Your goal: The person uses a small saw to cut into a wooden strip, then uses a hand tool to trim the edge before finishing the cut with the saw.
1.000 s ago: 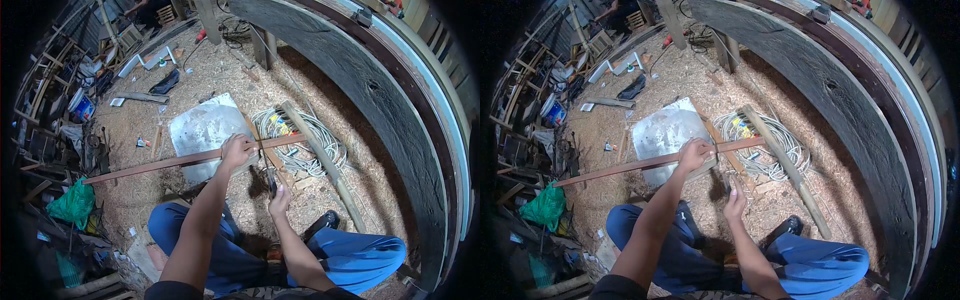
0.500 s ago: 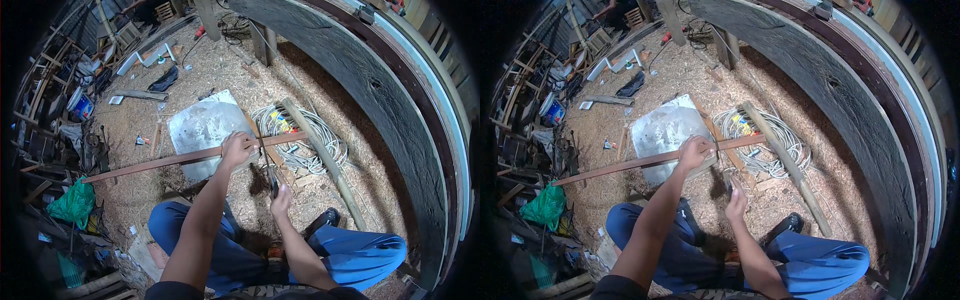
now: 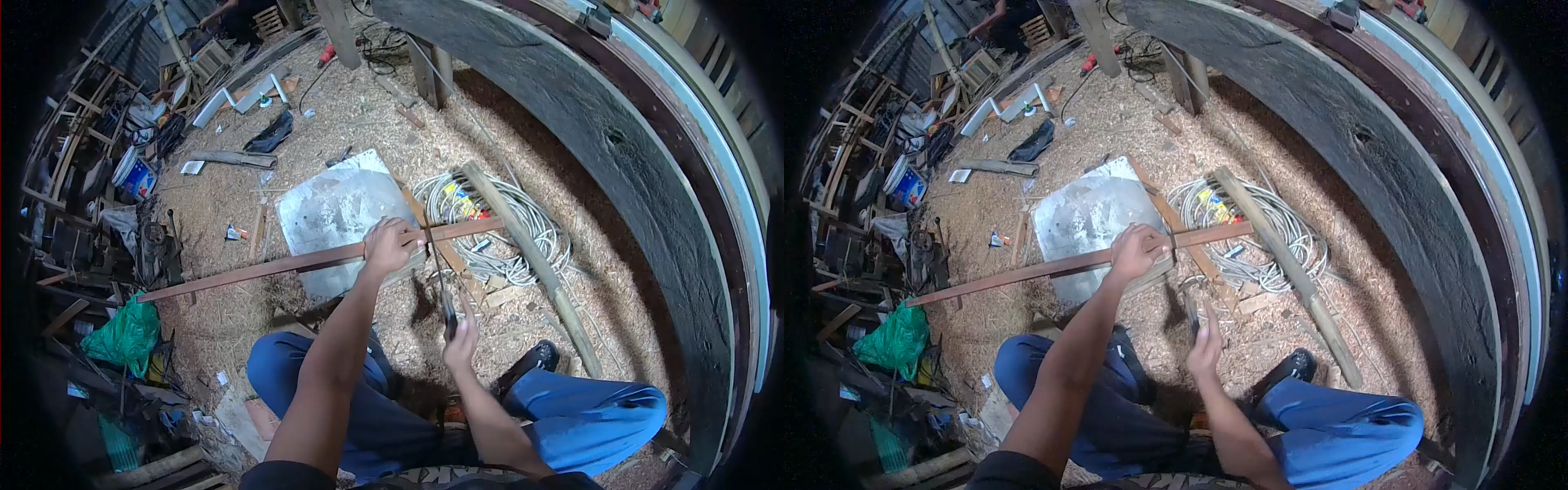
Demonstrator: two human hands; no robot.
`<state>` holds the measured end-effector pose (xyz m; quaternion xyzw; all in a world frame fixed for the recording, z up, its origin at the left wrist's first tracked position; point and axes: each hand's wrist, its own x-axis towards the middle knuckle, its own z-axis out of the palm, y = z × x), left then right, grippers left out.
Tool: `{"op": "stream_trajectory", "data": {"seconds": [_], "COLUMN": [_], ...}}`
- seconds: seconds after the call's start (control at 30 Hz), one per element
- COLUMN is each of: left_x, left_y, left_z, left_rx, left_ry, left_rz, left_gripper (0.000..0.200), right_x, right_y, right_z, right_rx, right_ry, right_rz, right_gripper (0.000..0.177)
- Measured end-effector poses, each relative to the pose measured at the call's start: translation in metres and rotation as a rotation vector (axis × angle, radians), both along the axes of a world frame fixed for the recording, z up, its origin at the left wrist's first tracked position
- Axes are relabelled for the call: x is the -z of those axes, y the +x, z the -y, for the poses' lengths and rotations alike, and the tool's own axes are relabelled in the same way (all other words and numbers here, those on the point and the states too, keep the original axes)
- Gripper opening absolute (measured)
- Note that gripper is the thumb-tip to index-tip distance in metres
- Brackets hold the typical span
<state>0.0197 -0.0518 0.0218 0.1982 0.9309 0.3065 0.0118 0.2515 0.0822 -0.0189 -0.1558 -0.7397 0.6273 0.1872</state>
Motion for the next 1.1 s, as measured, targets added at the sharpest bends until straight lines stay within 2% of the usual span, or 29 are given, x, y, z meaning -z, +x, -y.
{"op": "stream_trajectory", "data": {"seconds": [0.03, 0.07, 0.13, 0.17, 0.23, 0.27, 0.33, 0.37, 0.43, 0.47, 0.5, 0.57, 0.6, 0.73, 0.8, 0.83, 0.9, 0.97, 1.03, 1.1], "left_x": [-0.001, 0.0, 0.001, 0.002, 0.001, -0.002, 0.001, 0.001, -0.001, -0.002, 0.0, 0.002, 0.003, 0.004, 0.002, -0.001, 0.001, 0.002, 0.0, 0.0], "left_y": [0.0, 0.0, 0.0, 0.0, 0.0, 0.001, 0.0, 0.0, 0.0, 0.0, 0.0, -0.001, 0.0, 0.002, 0.004, 0.002, -0.001, -0.001, 0.0, -0.001], "left_z": [-0.001, -0.001, -0.002, -0.002, -0.003, -0.004, 0.0, 0.001, 0.0, -0.001, -0.001, -0.003, -0.003, -0.002, 0.0, 0.0, 0.0, -0.001, -0.002, -0.004], "left_rx": [-0.001, -0.001, -0.003, -0.002, 0.009, -0.005, 0.002, 0.004, -0.006, -0.004, -0.002, -0.003, -0.008, -0.014, -0.009, -0.006, 0.003, 0.01, 0.0, -0.023], "left_ry": [0.005, 0.006, 0.008, 0.013, 0.011, -0.001, -0.01, -0.012, -0.011, -0.006, -0.005, -0.003, 0.005, -0.018, -0.025, -0.024, -0.021, -0.016, -0.015, -0.013], "left_rz": [-0.005, -0.002, 0.001, 0.0, 0.007, 0.002, -0.014, -0.012, 0.006, -0.001, 0.005, 0.011, -0.002, -0.04, -0.025, -0.02, -0.029, -0.03, -0.009, -0.015], "left_gripper": [0.025, 0.025, 0.025, 0.025, 0.025, 0.026, 0.026, 0.026, 0.025, 0.025, 0.025, 0.025, 0.025, 0.024, 0.024, 0.024, 0.024, 0.025, 0.024, 0.023], "right_x": [-0.001, 0.001, -0.004, -0.003, -0.016, -0.014, -0.011, -0.014, -0.03, -0.016, -0.006, 0.009, 0.011, -0.012, -0.006, -0.008, -0.015, 0.009, 0.011, 0.014], "right_y": [0.013, 0.018, 0.022, 0.015, -0.02, -0.028, -0.038, -0.035, -0.022, -0.003, 0.01, 0.025, 0.02, -0.03, -0.037, -0.03, -0.002, 0.02, 0.025, 0.019], "right_z": [0.002, 0.001, 0.0, -0.001, -0.002, -0.004, -0.002, 0.001, 0.002, 0.006, 0.008, 0.008, 0.006, -0.001, -0.002, 0.0, 0.003, 0.005, 0.005, 0.005], "right_rx": [-0.007, -0.009, -0.043, -0.044, -0.012, -0.01, -0.009, -0.007, -0.002, 0.019, 0.023, 0.037, 0.045, 0.061, 0.023, 0.024, 0.028, 0.014, 0.062, 0.038], "right_ry": [0.107, 0.112, -0.078, -0.078, 0.095, 0.093, -0.123, -0.125, 0.013, 0.134, 0.139, 0.067, 0.124, 0.054, -0.128, -0.127, 0.081, 0.058, -0.167, -0.144], "right_rz": [-0.046, -0.05, 0.075, 0.077, 0.011, 0.018, 0.147, 0.149, -0.059, 0.03, 0.026, 0.084, 0.095, -0.005, 0.198, 0.196, 0.011, -0.022, 0.114, 0.158], "right_gripper": [0.053, 0.053, 0.053, 0.053, 0.053, 0.053, 0.053, 0.053, 0.053, 0.054, 0.054, 0.056, 0.055, 0.052, 0.051, 0.051, 0.051, 0.052, 0.052, 0.051]}}
